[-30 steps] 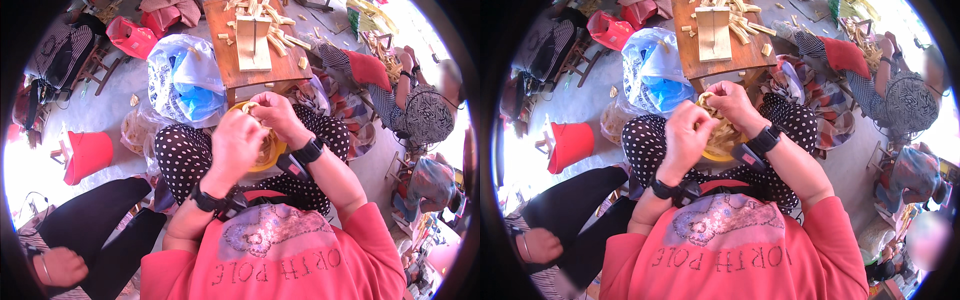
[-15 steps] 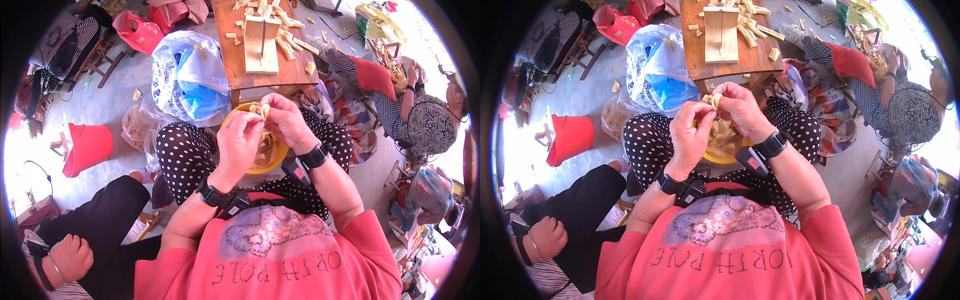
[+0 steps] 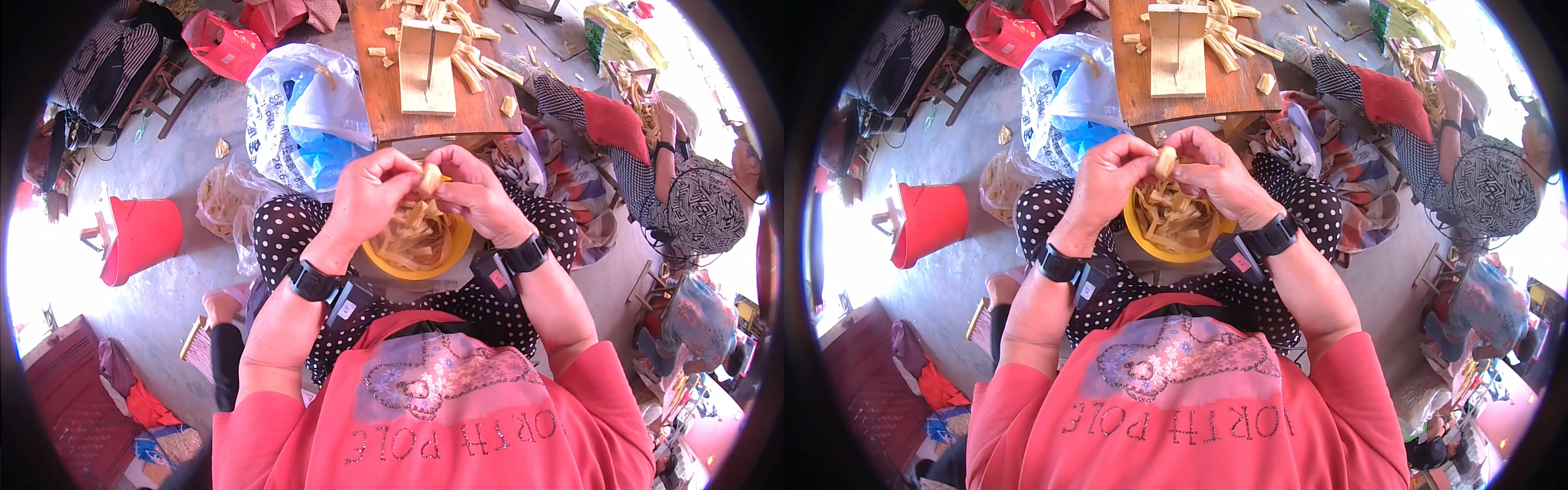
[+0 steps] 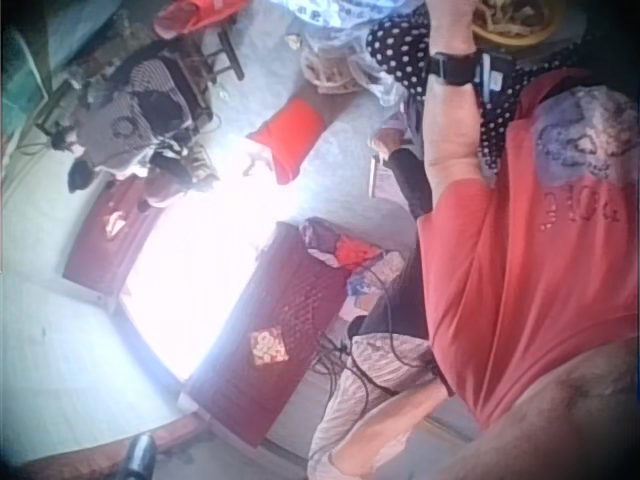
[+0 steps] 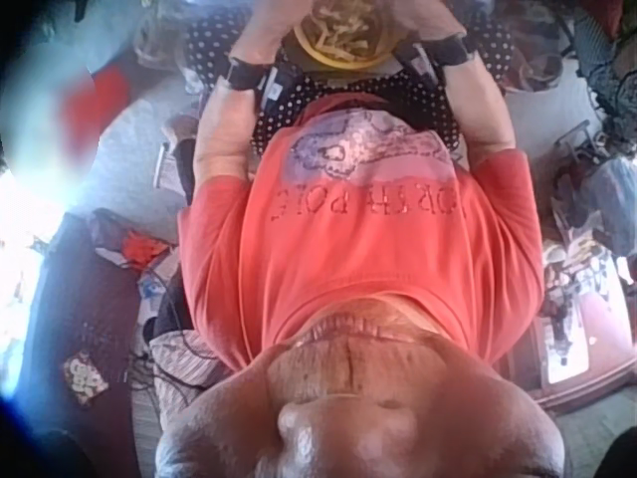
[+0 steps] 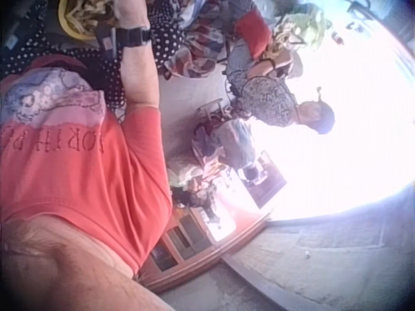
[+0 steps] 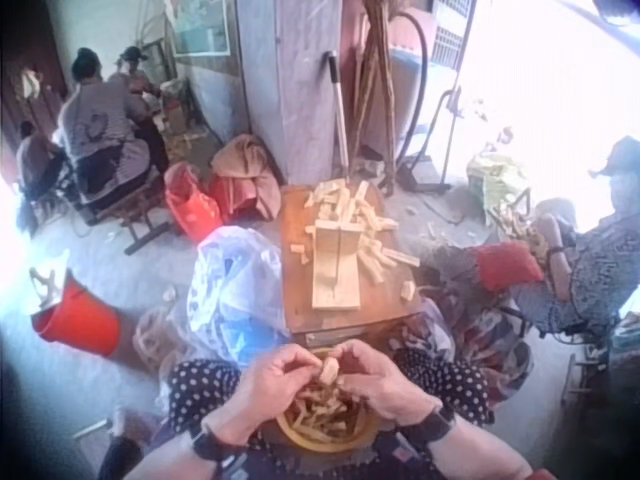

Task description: The person assembles items by folding and tucking strips of yellow material together, placing the completed pieces into a yellow bowl.

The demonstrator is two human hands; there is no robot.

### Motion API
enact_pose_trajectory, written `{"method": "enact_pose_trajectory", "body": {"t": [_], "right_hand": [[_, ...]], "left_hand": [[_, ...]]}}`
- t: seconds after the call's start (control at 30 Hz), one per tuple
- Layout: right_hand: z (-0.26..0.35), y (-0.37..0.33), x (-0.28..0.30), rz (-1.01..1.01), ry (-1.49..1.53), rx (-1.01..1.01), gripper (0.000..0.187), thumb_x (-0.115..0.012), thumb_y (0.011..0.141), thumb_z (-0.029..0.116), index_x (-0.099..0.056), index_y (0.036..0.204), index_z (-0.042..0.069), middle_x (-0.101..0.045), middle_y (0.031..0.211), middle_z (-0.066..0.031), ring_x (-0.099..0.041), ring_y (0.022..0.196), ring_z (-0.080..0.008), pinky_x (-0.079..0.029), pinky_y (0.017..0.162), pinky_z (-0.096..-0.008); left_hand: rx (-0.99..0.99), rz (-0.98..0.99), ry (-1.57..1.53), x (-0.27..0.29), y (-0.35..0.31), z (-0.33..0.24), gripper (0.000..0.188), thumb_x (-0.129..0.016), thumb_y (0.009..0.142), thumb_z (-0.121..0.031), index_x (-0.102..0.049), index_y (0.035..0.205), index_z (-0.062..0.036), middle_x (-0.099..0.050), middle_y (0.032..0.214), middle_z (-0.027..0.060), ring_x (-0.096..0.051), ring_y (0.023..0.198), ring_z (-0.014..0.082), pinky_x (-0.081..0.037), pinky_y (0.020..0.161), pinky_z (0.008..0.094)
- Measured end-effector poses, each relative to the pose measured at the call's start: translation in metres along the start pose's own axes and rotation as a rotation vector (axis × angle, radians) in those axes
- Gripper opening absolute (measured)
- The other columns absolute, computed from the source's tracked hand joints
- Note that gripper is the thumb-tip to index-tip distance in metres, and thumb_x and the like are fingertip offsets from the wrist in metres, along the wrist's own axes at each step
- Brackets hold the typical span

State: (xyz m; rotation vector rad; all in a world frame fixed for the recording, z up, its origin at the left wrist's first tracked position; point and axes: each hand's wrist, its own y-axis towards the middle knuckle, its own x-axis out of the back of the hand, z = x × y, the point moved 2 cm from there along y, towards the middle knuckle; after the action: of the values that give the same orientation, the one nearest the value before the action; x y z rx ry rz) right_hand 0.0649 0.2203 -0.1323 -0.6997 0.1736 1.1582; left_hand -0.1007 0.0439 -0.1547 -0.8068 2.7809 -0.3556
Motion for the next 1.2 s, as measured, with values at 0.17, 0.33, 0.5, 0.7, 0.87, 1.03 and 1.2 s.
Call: {"method": "enact_pose_trajectory", "body": {"t": [0.17,0.33,0.5,0.7,0.87,1.03,1.2], "right_hand": [[0.037,-0.016,0.011,-0.064,-0.623,0.072,0.022,-0.087,0.121,0.016,-0.085,0.132,-0.002,-0.082,0.107,0.0021,-0.070,0.099,-0.0050,-0.060,0.086,-0.0293],[0.050,-0.013,0.006,-0.020,-0.716,0.037,0.023,-0.086,0.122,0.017,-0.087,0.119,-0.005,-0.081,0.098,0.0032,-0.067,0.095,-0.0042,-0.059,0.086,-0.0308],[0.068,-0.015,-0.013,-0.033,-0.779,0.128,0.021,-0.086,0.122,0.017,-0.087,0.122,-0.005,-0.083,0.100,-0.0009,-0.070,0.097,-0.0059,-0.062,0.089,-0.0326],[0.078,-0.016,0.000,-0.097,-0.844,0.259,0.017,-0.088,0.119,0.014,-0.087,0.123,-0.003,-0.088,0.102,-0.0099,-0.077,0.095,-0.0120,-0.064,0.090,-0.0358],[0.099,0.007,0.016,-0.122,-0.889,0.251,0.017,-0.088,0.118,0.014,-0.088,0.126,-0.001,-0.089,0.101,-0.0121,-0.080,0.093,-0.0164,-0.066,0.090,-0.0375],[0.152,0.060,0.044,-0.161,-0.996,0.145,0.020,-0.086,0.120,0.018,-0.087,0.128,-0.001,-0.086,0.099,-0.0091,-0.076,0.089,-0.0146,-0.064,0.085,-0.0371],[0.157,0.139,0.116,-0.198,-0.990,0.253,0.022,-0.086,0.122,0.022,-0.086,0.125,0.000,-0.080,0.096,-0.0016,-0.072,0.088,-0.0115,-0.061,0.081,-0.0338]], "left_hand": [[-0.016,-0.155,-0.046,0.030,-0.002,0.008,0.006,-0.084,0.121,-0.005,-0.088,0.121,-0.0004,-0.089,0.104,0.0012,-0.081,0.091,0.0081,-0.066,0.083,0.0298],[0.064,0.024,0.142,0.056,-0.003,0.001,0.018,-0.080,0.123,-0.007,-0.088,0.137,0.0001,-0.093,0.123,0.0054,-0.085,0.113,0.0124,-0.067,0.105,0.0320],[-0.149,0.299,0.375,0.038,0.014,-0.078,0.041,-0.082,0.123,-0.008,-0.082,0.164,-0.0006,-0.091,0.147,0.0065,-0.084,0.138,0.0147,-0.064,0.123,0.0352],[0.046,0.338,-0.051,0.026,0.038,-0.059,0.026,-0.082,0.119,0.002,-0.089,0.144,0.0017,-0.093,0.126,0.0069,-0.090,0.115,0.0165,-0.071,0.107,0.0337],[0.030,0.206,-0.042,0.020,0.065,-0.050,0.022,-0.083,0.119,0.002,-0.089,0.140,0.0014,-0.092,0.119,0.0059,-0.089,0.105,0.0147,-0.072,0.098,0.0318],[-0.031,0.140,-0.009,0.034,0.137,-0.066,0.025,-0.082,0.122,-0.005,-0.088,0.145,0.0010,-0.093,0.118,0.0065,-0.087,0.101,0.0130,-0.069,0.091,0.0307],[-0.056,0.074,-0.023,0.055,0.225,-0.064,0.024,-0.083,0.121,-0.008,-0.088,0.143,0.0002,-0.093,0.121,0.0087,-0.086,0.101,0.0132,-0.070,0.090,0.0311]]}}
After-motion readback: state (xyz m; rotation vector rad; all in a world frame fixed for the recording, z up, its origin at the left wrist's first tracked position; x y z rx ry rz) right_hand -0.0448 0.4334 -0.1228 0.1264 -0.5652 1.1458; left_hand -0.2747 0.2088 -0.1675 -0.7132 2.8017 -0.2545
